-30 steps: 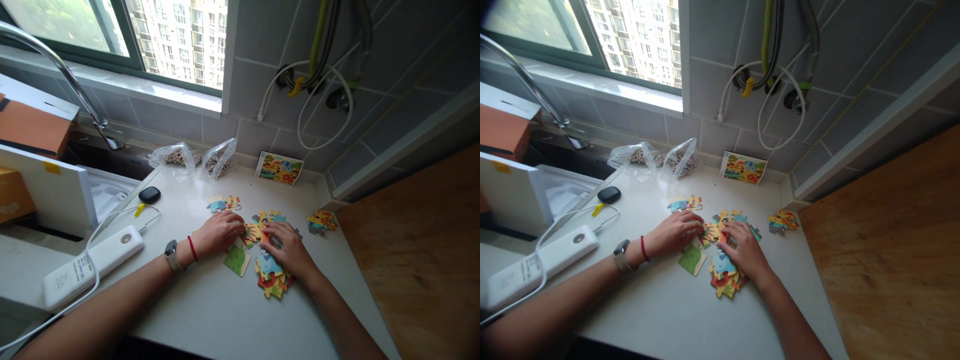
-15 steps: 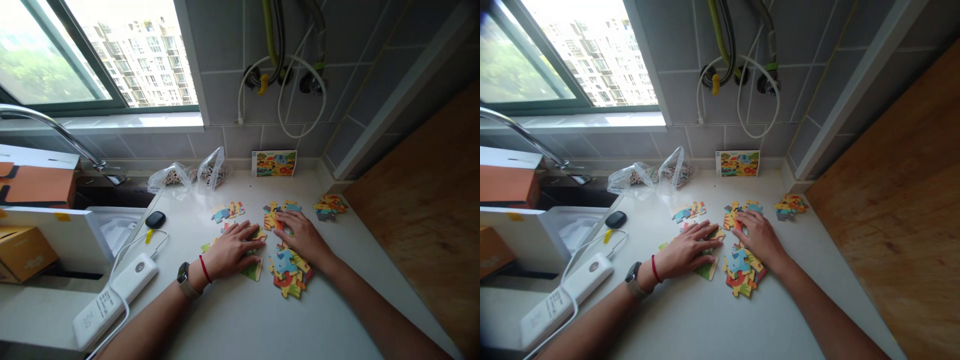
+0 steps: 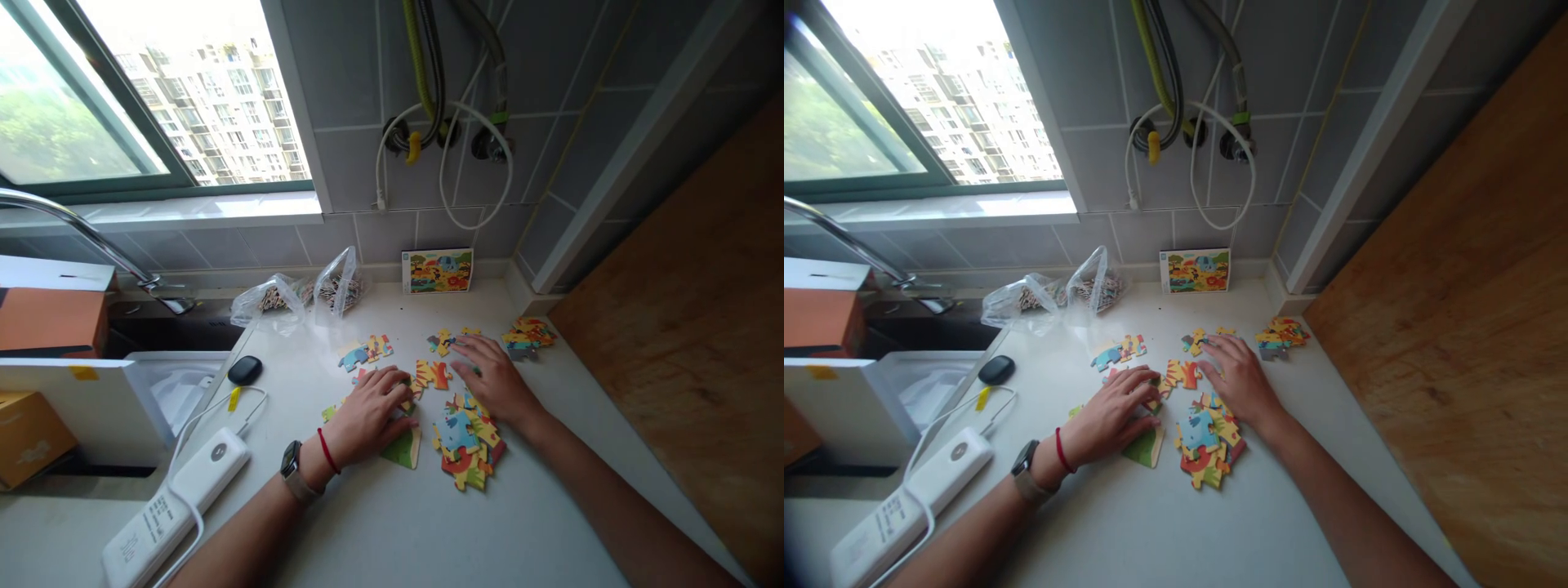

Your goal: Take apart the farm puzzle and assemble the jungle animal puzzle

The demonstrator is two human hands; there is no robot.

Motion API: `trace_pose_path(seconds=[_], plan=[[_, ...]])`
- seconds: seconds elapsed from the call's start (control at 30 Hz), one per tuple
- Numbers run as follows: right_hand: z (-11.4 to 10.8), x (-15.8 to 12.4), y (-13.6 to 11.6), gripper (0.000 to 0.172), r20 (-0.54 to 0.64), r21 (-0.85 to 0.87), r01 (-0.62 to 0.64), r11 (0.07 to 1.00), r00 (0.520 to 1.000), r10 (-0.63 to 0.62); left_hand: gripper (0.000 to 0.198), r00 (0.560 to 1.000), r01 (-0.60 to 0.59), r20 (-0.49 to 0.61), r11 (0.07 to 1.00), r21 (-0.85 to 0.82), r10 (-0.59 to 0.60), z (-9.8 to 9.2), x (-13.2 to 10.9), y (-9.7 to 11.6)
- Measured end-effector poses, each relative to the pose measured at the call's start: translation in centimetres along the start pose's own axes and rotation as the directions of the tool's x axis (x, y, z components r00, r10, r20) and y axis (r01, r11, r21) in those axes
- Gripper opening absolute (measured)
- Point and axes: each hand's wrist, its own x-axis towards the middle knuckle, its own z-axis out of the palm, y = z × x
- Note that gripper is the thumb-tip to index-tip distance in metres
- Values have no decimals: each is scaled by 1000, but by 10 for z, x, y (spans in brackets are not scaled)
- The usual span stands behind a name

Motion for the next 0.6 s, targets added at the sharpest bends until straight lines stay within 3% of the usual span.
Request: trace_pose_path(seconds=[0.13,0.27,0.43,0.6], plan=[[-25,4,27,36,-158,-244,-183,952,976,147,29,1000,14,-1,1000,15,-14,-3,1,0],[-33,-5,47,47,-138,-471,-385,794,921,364,26,1000,19,-7,999,37,-19,-3,0,0],[-33,-7,55,41,-106,-455,-427,781,897,429,27,1000,5,-24,999,44,-4,3,0,-2],[-37,1,55,35,-192,-328,-417,848,908,372,26,1000,-5,-30,998,59,6,6,-1,-5]])
